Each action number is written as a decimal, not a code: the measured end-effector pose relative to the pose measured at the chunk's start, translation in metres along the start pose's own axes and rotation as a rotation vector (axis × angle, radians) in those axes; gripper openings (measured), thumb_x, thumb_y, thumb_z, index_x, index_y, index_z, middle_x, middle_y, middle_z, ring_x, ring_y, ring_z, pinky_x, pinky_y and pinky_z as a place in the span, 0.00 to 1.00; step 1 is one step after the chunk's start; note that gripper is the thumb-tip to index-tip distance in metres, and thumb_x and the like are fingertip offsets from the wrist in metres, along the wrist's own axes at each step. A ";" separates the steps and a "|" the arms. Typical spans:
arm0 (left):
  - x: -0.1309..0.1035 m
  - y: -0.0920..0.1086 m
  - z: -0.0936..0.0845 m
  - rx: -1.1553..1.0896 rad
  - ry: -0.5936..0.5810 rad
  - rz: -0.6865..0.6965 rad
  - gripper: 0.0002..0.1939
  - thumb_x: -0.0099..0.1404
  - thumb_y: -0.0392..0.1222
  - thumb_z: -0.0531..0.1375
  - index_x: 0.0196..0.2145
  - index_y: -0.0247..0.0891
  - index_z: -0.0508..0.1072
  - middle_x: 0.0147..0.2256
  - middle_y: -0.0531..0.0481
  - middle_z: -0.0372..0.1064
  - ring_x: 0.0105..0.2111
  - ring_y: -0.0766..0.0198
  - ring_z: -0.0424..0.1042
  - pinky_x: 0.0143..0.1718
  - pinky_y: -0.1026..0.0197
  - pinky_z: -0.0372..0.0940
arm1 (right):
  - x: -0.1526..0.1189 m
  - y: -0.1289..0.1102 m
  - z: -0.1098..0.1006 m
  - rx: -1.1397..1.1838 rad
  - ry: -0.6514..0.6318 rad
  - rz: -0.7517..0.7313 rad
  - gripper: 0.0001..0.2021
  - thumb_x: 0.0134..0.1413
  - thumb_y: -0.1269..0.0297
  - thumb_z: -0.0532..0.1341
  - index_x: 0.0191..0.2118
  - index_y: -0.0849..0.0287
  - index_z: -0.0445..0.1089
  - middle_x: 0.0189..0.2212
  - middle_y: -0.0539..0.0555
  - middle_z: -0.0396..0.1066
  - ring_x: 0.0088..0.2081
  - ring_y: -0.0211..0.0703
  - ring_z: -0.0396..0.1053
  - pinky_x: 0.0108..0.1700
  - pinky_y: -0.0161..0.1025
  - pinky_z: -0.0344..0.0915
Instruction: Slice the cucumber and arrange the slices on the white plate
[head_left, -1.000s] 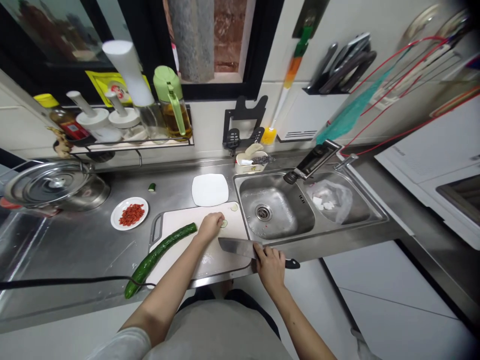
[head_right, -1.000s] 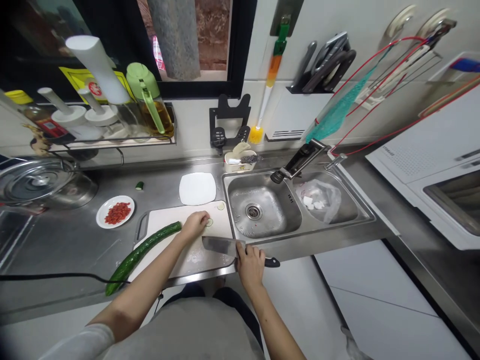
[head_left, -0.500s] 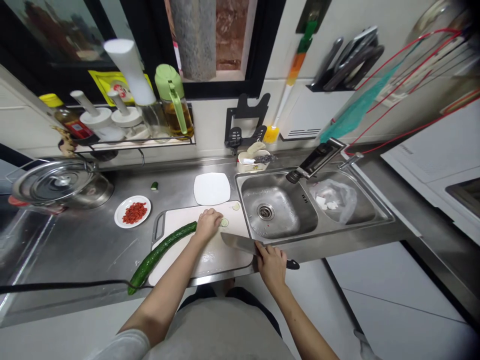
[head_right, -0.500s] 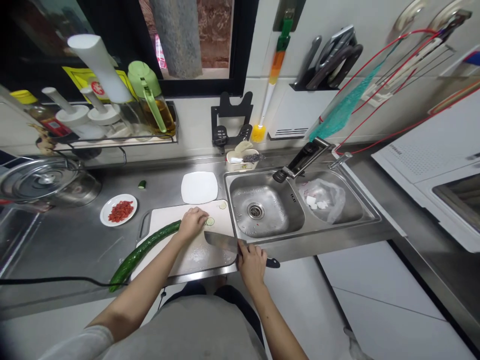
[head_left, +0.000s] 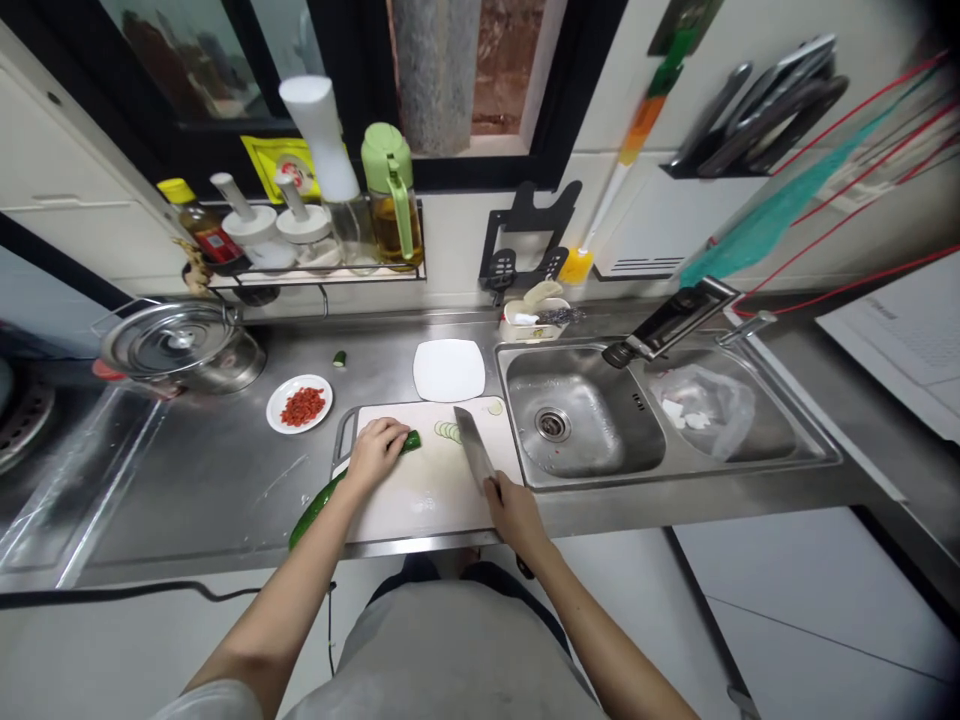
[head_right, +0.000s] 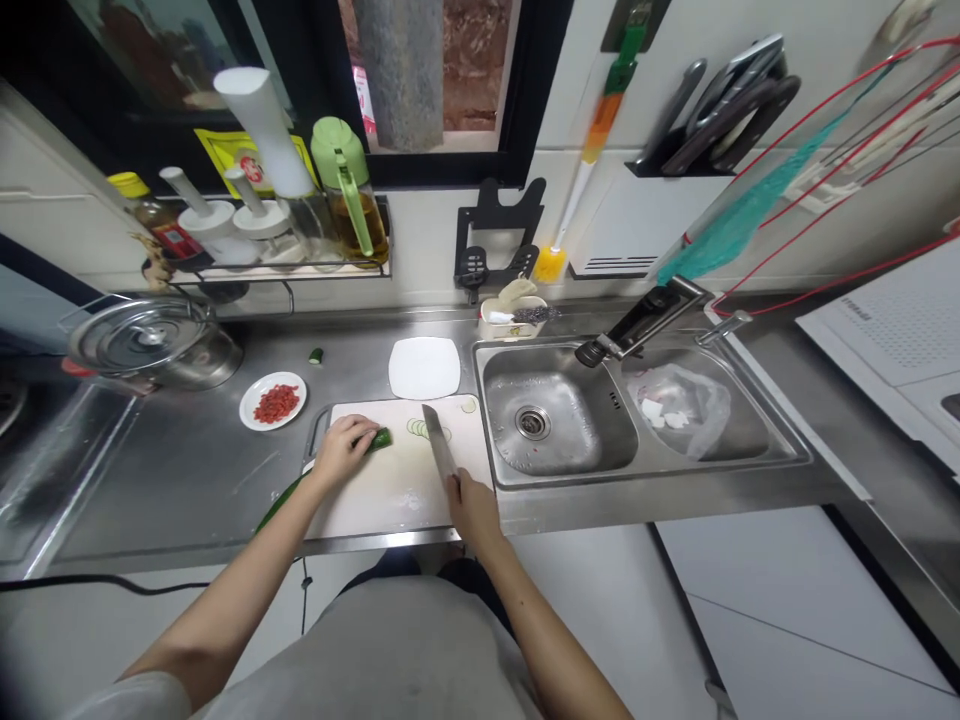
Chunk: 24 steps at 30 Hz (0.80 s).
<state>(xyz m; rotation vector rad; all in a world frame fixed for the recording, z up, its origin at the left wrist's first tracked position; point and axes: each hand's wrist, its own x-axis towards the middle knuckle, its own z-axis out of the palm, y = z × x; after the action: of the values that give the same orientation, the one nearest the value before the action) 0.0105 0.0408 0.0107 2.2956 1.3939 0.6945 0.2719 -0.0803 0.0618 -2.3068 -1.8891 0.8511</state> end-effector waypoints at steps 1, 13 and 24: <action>-0.001 -0.001 0.000 -0.007 -0.015 0.029 0.13 0.68 0.45 0.53 0.43 0.43 0.76 0.41 0.46 0.71 0.45 0.58 0.68 0.50 0.53 0.63 | 0.004 -0.010 0.000 -0.003 -0.034 -0.011 0.15 0.67 0.61 0.45 0.44 0.61 0.66 0.33 0.57 0.75 0.35 0.43 0.72 0.33 0.35 0.51; -0.006 -0.003 0.005 -0.023 -0.116 0.117 0.15 0.69 0.44 0.52 0.48 0.46 0.75 0.45 0.44 0.71 0.47 0.58 0.68 0.52 0.52 0.65 | 0.019 -0.065 0.004 -0.050 -0.168 -0.112 0.13 0.66 0.66 0.45 0.47 0.63 0.64 0.36 0.59 0.73 0.39 0.45 0.71 0.36 0.36 0.55; -0.007 -0.004 0.008 -0.019 -0.096 0.131 0.16 0.70 0.44 0.51 0.48 0.45 0.75 0.45 0.44 0.72 0.46 0.59 0.68 0.51 0.53 0.65 | 0.015 -0.075 0.004 -0.065 -0.186 -0.131 0.13 0.65 0.67 0.46 0.47 0.64 0.64 0.38 0.61 0.73 0.40 0.46 0.71 0.37 0.37 0.57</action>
<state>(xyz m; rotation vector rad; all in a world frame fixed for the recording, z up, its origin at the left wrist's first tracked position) 0.0093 0.0362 0.0003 2.3888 1.1976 0.6244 0.2044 -0.0480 0.0801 -2.1767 -2.1448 1.0349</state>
